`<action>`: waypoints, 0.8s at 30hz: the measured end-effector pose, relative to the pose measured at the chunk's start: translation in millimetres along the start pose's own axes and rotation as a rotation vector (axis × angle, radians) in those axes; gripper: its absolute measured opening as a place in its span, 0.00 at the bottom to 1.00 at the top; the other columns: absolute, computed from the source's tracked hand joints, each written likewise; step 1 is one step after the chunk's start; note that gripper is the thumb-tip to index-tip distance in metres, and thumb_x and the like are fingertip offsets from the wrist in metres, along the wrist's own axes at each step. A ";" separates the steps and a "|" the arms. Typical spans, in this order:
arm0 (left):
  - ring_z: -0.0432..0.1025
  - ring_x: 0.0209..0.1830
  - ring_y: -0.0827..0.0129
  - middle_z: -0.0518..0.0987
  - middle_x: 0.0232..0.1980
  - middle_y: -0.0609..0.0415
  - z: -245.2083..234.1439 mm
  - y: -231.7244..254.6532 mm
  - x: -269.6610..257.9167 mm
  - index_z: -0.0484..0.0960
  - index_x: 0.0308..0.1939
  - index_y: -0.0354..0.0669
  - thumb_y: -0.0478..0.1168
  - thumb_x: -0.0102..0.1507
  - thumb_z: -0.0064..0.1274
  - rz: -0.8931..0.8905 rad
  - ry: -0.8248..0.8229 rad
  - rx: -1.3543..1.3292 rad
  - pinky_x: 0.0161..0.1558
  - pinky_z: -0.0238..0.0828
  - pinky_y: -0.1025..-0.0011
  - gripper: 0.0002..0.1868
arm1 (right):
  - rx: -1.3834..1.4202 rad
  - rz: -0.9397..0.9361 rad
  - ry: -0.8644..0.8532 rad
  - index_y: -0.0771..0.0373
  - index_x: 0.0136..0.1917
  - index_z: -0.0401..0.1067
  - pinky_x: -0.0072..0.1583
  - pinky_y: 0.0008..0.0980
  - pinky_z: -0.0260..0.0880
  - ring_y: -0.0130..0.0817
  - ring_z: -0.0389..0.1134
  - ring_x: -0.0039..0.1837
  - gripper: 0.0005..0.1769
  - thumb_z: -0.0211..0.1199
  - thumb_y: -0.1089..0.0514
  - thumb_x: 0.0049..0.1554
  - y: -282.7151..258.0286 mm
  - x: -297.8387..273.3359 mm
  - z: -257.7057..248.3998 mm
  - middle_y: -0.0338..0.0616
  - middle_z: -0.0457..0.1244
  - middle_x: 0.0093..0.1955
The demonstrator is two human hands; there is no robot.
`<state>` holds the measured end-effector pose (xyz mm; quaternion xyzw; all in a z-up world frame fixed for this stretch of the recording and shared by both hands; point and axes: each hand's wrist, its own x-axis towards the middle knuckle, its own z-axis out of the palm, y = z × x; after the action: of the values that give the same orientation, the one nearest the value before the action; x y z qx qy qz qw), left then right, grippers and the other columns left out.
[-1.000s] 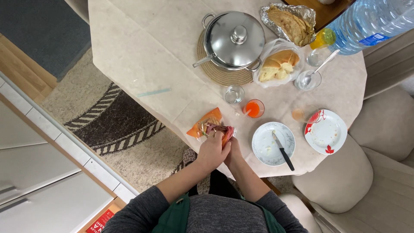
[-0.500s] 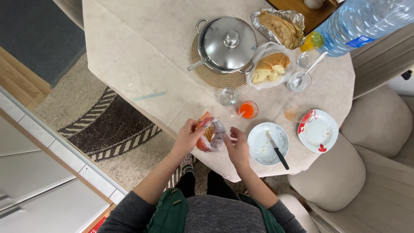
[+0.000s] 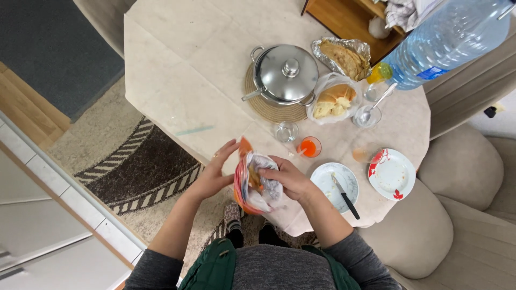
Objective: The person clears a dining table after a meal. They move a chair, place a juice bottle on the windowsill, pack leftover food into a wooden box, and carry dirty plates and glasses to the sink. They also fold and store kitchen cloths.
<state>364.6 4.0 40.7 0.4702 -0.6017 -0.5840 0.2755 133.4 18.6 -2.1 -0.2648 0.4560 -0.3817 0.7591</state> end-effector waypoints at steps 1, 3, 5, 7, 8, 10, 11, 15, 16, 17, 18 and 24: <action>0.46 0.80 0.35 0.55 0.79 0.33 1.4 -18.3 9.3 0.63 0.76 0.44 0.29 0.58 0.60 0.010 -0.003 -0.001 0.75 0.46 0.37 0.42 | -0.005 -0.009 0.004 0.66 0.55 0.76 0.41 0.36 0.78 0.36 0.76 0.41 0.17 0.72 0.66 0.51 -9.7 0.4 1.3 0.47 0.71 0.40; 0.41 0.80 0.31 0.56 0.78 0.31 4.9 -54.3 27.8 0.59 0.78 0.42 0.41 0.48 0.75 0.434 -0.122 0.149 0.76 0.32 0.40 0.58 | -0.172 -0.033 -0.146 0.65 0.49 0.77 0.41 0.28 0.76 0.27 0.74 0.39 0.13 0.74 0.65 0.50 -28.2 -0.5 4.1 0.41 0.71 0.37; 0.50 0.78 0.38 0.64 0.75 0.37 5.6 -48.9 32.5 0.64 0.75 0.40 0.40 0.51 0.71 0.441 -0.167 0.180 0.77 0.31 0.42 0.49 | -0.232 -0.015 -0.167 0.64 0.49 0.78 0.41 0.26 0.74 0.25 0.72 0.39 0.14 0.74 0.59 0.51 -47.3 -5.6 12.6 0.38 0.69 0.37; 0.59 0.76 0.46 0.72 0.72 0.42 11.2 -46.2 38.4 0.69 0.71 0.39 0.39 0.55 0.68 0.445 -0.210 0.214 0.78 0.30 0.45 0.41 | -0.289 0.004 -0.189 0.64 0.49 0.78 0.41 0.23 0.73 0.23 0.70 0.39 0.17 0.75 0.52 0.52 -54.7 2.2 10.9 0.36 0.68 0.36; 0.65 0.71 0.47 0.77 0.66 0.41 16.4 -46.2 41.8 0.74 0.65 0.34 0.36 0.56 0.62 0.478 -0.248 0.308 0.79 0.31 0.46 0.32 | -0.271 0.098 -0.136 0.65 0.50 0.79 0.42 0.27 0.74 0.26 0.72 0.39 0.26 0.62 0.39 0.57 -53.0 12.5 5.1 0.40 0.69 0.38; 0.71 0.66 0.49 0.82 0.59 0.40 23.9 -62.8 53.9 0.79 0.58 0.30 0.32 0.57 0.57 0.516 -0.291 0.400 0.80 0.31 0.46 0.24 | -0.251 0.188 -0.078 0.67 0.51 0.79 0.44 0.30 0.76 0.30 0.74 0.39 0.41 0.49 0.26 0.63 -63.2 10.7 14.1 0.45 0.70 0.39; 0.68 0.68 0.50 0.82 0.58 0.44 25.0 -79.4 62.5 0.81 0.57 0.36 0.37 0.57 0.58 0.496 -0.309 0.387 0.80 0.36 0.49 0.24 | -0.306 0.160 -0.109 0.64 0.49 0.79 0.42 0.26 0.73 0.26 0.71 0.38 0.28 0.58 0.36 0.61 -75.0 -0.7 29.8 0.39 0.69 0.37; 0.69 0.63 0.35 0.78 0.57 0.33 48.6 -183.9 69.9 0.73 0.65 0.37 0.49 0.48 0.64 0.183 -0.319 0.264 0.69 0.61 0.44 0.42 | -0.628 0.065 -0.296 0.65 0.46 0.79 0.38 0.18 0.61 0.20 0.62 0.38 0.18 0.71 0.46 0.56 -83.7 -2.7 41.2 0.32 0.63 0.34; 0.69 0.63 0.35 0.78 0.57 0.33 46.4 -196.9 76.2 0.73 0.65 0.37 0.49 0.48 0.64 0.185 -0.320 0.266 0.69 0.61 0.44 0.42 | -0.628 0.063 -0.294 0.65 0.46 0.79 0.38 0.18 0.61 0.20 0.62 0.38 0.18 0.71 0.46 0.56 -83.2 1.4 38.5 0.32 0.63 0.34; 0.70 0.62 0.36 0.78 0.56 0.34 44.1 -210.1 82.0 0.73 0.64 0.38 0.48 0.46 0.65 0.184 -0.353 0.392 0.68 0.62 0.44 0.43 | -0.772 0.049 -0.367 0.65 0.53 0.76 0.45 0.24 0.66 0.26 0.64 0.43 0.24 0.74 0.46 0.52 -82.1 5.2 35.9 0.38 0.65 0.39; 0.71 0.60 0.37 0.78 0.55 0.36 41.9 -223.4 88.0 0.72 0.64 0.40 0.48 0.44 0.65 0.182 -0.386 0.519 0.67 0.64 0.44 0.44 | -0.917 0.036 -0.440 0.66 0.59 0.73 0.51 0.30 0.71 0.32 0.67 0.48 0.32 0.77 0.45 0.49 -81.0 9.1 33.1 0.45 0.68 0.44; 0.73 0.57 0.34 0.82 0.51 0.32 25.2 -50.9 54.1 0.81 0.57 0.37 0.55 0.60 0.48 -0.065 -0.502 0.548 0.64 0.67 0.42 0.30 | -1.882 -0.582 0.007 0.50 0.52 0.65 0.47 0.39 0.74 0.40 0.73 0.46 0.18 0.68 0.53 0.50 -36.7 34.2 11.3 0.37 0.64 0.41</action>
<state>332.8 -26.6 -24.2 0.3876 -0.7691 -0.5070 -0.0354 141.1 -29.7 13.6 -0.8618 0.4931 -0.0357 0.1135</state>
